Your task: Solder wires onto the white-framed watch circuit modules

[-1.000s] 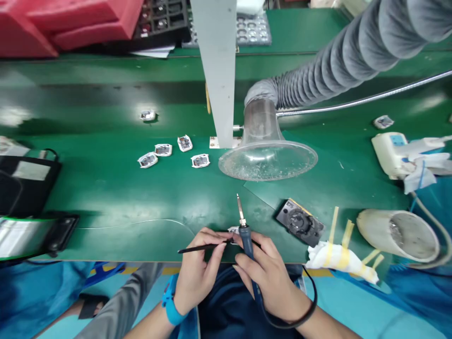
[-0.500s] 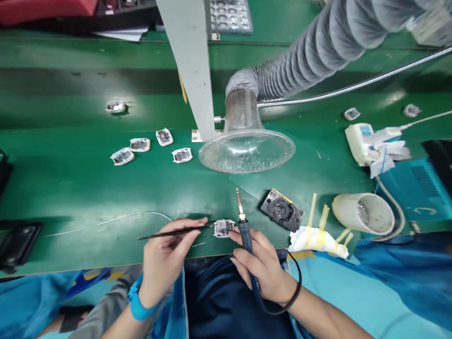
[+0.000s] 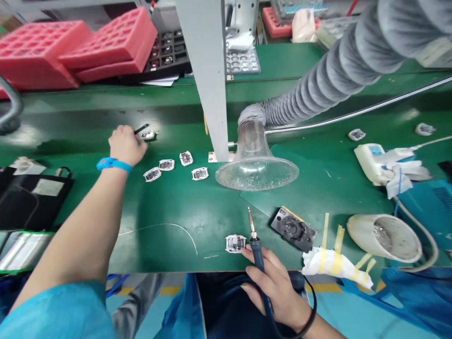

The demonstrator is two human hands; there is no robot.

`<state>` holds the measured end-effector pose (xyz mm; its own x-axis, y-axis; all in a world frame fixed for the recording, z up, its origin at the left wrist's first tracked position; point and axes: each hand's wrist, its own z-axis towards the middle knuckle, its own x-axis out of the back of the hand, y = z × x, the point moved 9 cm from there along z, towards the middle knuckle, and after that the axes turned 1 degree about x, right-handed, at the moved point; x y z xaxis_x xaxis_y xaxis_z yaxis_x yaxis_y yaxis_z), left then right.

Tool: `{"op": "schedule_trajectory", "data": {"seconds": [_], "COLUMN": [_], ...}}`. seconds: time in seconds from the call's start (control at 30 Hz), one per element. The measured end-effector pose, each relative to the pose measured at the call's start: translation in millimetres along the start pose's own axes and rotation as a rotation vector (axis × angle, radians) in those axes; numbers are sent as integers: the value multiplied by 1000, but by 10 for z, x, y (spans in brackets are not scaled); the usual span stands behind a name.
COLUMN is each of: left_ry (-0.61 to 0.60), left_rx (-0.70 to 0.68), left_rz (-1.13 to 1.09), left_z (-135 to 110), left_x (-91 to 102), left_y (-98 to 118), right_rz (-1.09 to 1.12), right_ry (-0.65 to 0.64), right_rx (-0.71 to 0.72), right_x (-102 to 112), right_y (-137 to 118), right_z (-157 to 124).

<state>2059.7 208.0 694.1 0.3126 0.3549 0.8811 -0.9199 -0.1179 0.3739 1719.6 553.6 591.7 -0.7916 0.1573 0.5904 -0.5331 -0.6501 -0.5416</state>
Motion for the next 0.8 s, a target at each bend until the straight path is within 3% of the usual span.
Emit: {"op": "schedule_trajectory", "data": {"seconds": [0.17,0.3,0.37,0.47,0.63,0.7,0.8], "left_ry": [-167,-152,-117,-112,-280,-319,-279], "left_rx": [6,-26,-81,-230,-471,-508,-472], "left_rz": [89,103,87,29,-104,-144,-276], "left_z": [365,287,73,-476,-1556,-1853,-2138], "left_x": [-325,-246,-143,-83,-341,-398,-283], "left_y": [-43,-61,-25,125,461,561,650], "right_rz": [-31,-23,-11,-2,-11,-12,0], "right_ry": [-5,-10,-11,3,29,21,12], "right_rx": [17,12,11,6,9,1,-16], "right_x": [-23,-15,-9,11,25,22,36], "right_y": [-2,5,0,-10,-33,-32,-25], "right_z": [54,65,72,97,123,116,99]}}
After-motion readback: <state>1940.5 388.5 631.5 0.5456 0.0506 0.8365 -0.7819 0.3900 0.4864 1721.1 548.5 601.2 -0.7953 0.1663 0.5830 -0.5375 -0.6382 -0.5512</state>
